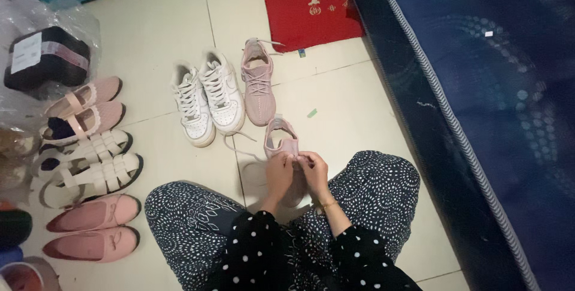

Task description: The person sits on the floor and unlaces a pink sneaker, then re-laces it by threading the laces through the eyelets and tying a bow. Other shoes are visible nearby but not handled.

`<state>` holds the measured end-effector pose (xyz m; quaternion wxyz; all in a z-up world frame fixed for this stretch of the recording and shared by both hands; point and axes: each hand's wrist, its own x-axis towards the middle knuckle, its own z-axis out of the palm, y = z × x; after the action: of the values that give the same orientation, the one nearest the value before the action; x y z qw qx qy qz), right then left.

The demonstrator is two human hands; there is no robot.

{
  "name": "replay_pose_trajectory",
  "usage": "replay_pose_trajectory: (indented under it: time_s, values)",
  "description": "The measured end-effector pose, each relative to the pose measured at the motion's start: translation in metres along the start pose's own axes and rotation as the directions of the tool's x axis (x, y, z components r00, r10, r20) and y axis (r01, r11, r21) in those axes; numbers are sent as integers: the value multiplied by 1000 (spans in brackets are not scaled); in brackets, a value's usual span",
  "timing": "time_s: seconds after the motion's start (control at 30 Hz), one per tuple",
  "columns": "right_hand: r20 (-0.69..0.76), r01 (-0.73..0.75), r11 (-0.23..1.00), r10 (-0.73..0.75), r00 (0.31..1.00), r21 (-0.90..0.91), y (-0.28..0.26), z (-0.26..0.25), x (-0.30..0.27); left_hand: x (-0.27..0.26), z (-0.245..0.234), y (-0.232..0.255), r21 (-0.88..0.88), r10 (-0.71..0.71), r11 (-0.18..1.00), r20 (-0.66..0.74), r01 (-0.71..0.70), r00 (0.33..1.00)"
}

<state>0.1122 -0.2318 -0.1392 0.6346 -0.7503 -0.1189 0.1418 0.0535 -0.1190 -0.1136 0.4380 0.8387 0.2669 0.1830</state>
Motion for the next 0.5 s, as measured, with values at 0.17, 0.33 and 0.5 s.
replay_pose_trajectory:
  time_s: [0.17,0.33,0.5]
  values:
    - [143,-121,966,90,986,227,32,0,16,8,-4,5,-6,-132,991,99,133,986]
    - [295,-408,787,297,908,463,44,-5,21,8,-12,19,7,-134,991,114,134,984]
    - [295,-452,794,354,888,407,52,-9,23,-6,-21,22,239,95,965,82,-112,992]
